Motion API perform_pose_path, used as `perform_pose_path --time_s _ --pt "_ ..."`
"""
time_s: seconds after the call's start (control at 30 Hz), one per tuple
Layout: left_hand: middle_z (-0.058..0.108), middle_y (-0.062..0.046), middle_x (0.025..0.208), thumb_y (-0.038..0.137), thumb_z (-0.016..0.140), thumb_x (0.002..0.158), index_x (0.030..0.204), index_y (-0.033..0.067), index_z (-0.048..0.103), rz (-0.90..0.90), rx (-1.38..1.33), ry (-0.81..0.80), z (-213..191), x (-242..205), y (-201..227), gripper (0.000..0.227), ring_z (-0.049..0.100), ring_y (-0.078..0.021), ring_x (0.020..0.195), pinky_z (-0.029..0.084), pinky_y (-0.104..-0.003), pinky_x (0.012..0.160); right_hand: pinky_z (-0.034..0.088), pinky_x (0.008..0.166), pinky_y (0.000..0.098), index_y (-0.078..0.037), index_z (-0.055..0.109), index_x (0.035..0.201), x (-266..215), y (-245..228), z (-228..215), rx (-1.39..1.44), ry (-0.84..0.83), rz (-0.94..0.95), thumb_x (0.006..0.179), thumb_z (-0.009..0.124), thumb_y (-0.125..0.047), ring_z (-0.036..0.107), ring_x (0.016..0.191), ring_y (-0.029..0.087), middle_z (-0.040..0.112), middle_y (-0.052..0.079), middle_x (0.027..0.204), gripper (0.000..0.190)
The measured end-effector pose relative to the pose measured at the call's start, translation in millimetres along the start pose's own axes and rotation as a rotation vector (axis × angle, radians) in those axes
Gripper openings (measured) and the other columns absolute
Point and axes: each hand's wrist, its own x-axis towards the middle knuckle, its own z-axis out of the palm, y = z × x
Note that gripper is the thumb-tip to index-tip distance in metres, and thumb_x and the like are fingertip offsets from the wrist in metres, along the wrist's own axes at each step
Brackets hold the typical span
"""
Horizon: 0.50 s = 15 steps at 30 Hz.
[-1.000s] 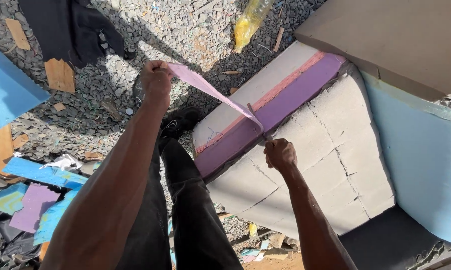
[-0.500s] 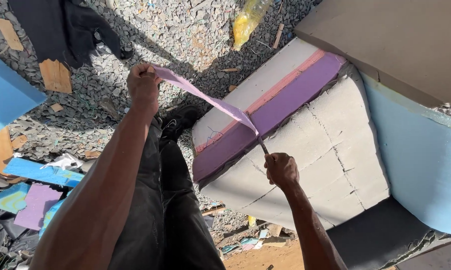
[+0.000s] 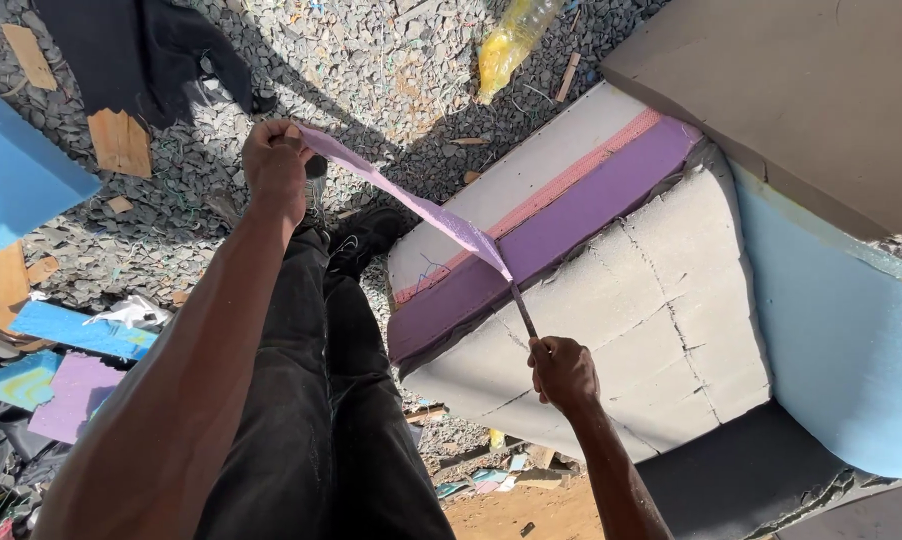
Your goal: Stripping old foam layers from a furniture frame using a metal tool and smoothing new foam padding.
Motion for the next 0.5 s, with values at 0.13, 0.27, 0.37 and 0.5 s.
perform_pose_path --time_s 0.13,0.27,0.37,0.5 --pt "0.057 -0.013 0.104 0.013 0.049 0.11 0.118 0.0063 0.055 -0.014 -0.037 0.016 -5 4 -8 0.012 0.067 -0.0232 0.11 0.058 -0.046 0.111 0.054 0.058 0.0334 -0.013 0.07 0.066 78 -4 20 -0.086 0.038 -0.031 0.094 0.053 -0.029 0.068 0.046 0.023 0.06 0.004 0.041 0.037" --pt "0.059 -0.014 0.104 0.012 0.051 0.108 0.116 0.0069 0.056 -0.043 -0.057 0.027 -7 0 -2 0.011 0.069 -0.0234 0.107 0.06 -0.046 0.109 0.055 0.065 0.0351 -0.015 0.072 0.065 82 -9 22 -0.127 0.017 -0.019 0.093 0.052 -0.033 0.069 0.049 0.023 0.06 0.003 0.041 0.039" --pt "0.062 -0.014 0.106 0.012 0.05 0.108 0.115 0.0095 0.055 -0.042 -0.076 0.046 -16 11 -7 0.009 0.072 -0.0243 0.109 0.063 -0.044 0.108 0.054 0.057 0.0302 -0.01 0.07 0.068 16 -8 13 -0.047 -0.024 0.022 0.095 0.053 -0.028 0.065 0.039 0.019 0.06 0.004 0.041 0.036" --pt "0.063 -0.013 0.105 0.013 0.051 0.108 0.114 0.0102 0.056 -0.05 -0.081 0.076 -26 12 -10 0.008 0.073 -0.0227 0.106 0.064 -0.043 0.107 0.054 0.055 0.0285 -0.01 0.069 0.07 -20 -6 7 -0.055 -0.038 0.066 0.098 0.052 -0.029 0.065 0.038 0.019 0.06 0.004 0.041 0.038"
